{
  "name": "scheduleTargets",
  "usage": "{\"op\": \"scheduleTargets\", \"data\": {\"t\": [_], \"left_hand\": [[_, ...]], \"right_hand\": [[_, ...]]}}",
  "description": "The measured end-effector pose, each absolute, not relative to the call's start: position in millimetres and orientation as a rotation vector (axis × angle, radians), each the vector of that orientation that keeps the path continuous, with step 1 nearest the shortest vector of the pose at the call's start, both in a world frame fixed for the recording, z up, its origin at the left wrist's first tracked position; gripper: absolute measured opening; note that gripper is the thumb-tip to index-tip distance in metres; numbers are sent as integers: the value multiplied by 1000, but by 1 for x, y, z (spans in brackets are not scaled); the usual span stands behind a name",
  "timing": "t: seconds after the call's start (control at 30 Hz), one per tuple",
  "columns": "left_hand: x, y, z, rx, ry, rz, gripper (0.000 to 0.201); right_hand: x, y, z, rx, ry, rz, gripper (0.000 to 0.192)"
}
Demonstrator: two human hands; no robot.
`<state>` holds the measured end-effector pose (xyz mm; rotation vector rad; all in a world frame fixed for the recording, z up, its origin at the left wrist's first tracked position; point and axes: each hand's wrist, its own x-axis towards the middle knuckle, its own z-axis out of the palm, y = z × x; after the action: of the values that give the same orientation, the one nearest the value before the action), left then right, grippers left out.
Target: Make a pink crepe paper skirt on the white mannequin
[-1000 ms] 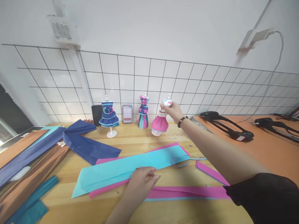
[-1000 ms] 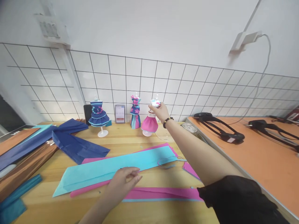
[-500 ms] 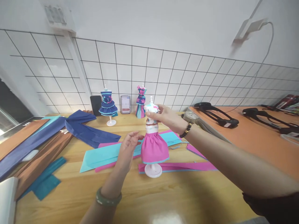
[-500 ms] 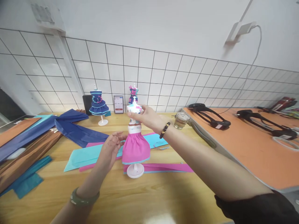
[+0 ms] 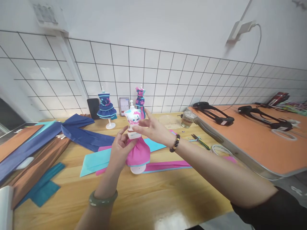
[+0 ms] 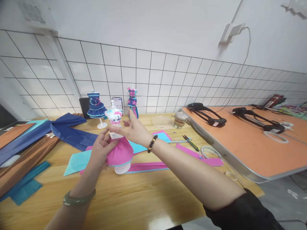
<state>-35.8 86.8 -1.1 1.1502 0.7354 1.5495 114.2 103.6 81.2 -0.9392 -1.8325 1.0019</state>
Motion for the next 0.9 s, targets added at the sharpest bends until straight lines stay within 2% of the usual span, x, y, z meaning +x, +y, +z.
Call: {"op": "scheduleTargets", "data": {"t": [0.07,0.23,0.4,0.57,0.77,0.9], "left_hand": [[-43,90,-1,1140,760,1634,72],[-55,97,-2,1080,807,1789,66],[-53,99,-3,1042,797,1832,62],[-51,99,-3,1051,788,1847,52],[-38,94,-6,1160,818,1720,50],[-23,86,-10,1286,861,1577,49]], "right_hand": [[131,96,63,-1013,-1859,920,78],[168,68,1,-1139,-2382,563,43],[172,55,-40,-1177,-2537,305,21],[181,46,-33,-1137,-2529,388,25],[199,23,-10,-1142,-2342,856,19],[196,16,-16,-1164,-2323,823,19]]}}
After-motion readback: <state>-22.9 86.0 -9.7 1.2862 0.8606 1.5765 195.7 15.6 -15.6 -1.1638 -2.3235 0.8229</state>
